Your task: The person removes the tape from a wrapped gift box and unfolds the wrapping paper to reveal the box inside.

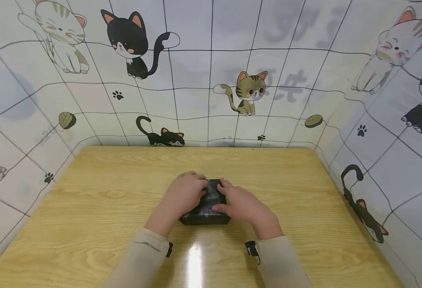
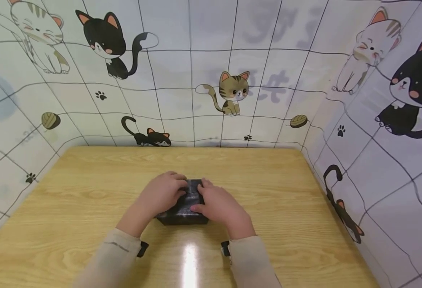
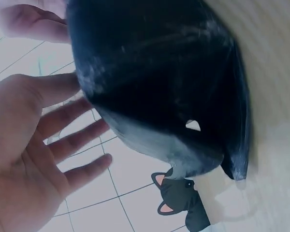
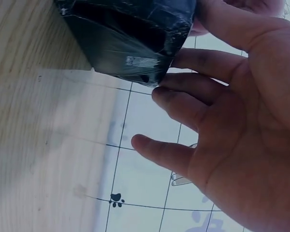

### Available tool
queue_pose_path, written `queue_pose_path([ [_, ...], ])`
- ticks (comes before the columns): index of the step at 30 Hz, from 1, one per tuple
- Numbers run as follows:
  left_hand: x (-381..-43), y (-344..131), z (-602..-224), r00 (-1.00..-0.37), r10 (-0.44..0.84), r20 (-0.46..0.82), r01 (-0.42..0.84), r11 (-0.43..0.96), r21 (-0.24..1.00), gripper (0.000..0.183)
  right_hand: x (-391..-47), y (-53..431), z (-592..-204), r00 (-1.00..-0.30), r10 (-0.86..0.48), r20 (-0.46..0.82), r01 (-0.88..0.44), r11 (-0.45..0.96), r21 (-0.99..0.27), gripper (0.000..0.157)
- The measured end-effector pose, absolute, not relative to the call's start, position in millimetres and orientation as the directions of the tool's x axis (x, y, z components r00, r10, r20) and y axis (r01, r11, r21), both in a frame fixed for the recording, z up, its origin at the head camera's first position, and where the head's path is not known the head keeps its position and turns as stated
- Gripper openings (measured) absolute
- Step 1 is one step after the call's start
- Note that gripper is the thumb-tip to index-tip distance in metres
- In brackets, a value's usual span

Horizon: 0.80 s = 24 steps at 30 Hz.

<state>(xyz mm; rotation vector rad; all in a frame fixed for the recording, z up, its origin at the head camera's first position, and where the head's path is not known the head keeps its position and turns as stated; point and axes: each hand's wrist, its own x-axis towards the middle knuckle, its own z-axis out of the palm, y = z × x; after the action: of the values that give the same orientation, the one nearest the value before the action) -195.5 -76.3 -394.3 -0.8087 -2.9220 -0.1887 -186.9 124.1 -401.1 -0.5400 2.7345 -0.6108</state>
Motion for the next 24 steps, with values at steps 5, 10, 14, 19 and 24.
queue_pose_path([
  [5,-213,-80,-397,-0.790,0.605,0.096,0.613,0.784,0.098,0.012,-185,121,-396,-0.885,-0.409,-0.221,-0.280,0.848,-0.450,0.078],
  [10,-220,-80,-396,-0.744,0.662,0.088,0.667,0.744,0.042,0.009,-184,120,-393,-0.884,-0.408,-0.228,-0.277,0.850,-0.448,0.077],
  [14,-221,-78,-394,-0.711,0.701,0.058,0.696,0.713,-0.085,0.011,-184,120,-392,-0.882,-0.412,-0.228,-0.284,0.852,-0.441,0.077],
  [19,-218,-77,-395,-0.679,0.734,-0.025,0.708,0.645,-0.286,0.025,-183,119,-395,-0.882,-0.411,-0.231,-0.291,0.860,-0.419,0.077],
  [24,-217,-76,-398,-0.666,0.742,-0.076,0.711,0.601,-0.365,0.033,-182,118,-394,-0.885,-0.399,-0.240,-0.288,0.874,-0.391,0.077],
])
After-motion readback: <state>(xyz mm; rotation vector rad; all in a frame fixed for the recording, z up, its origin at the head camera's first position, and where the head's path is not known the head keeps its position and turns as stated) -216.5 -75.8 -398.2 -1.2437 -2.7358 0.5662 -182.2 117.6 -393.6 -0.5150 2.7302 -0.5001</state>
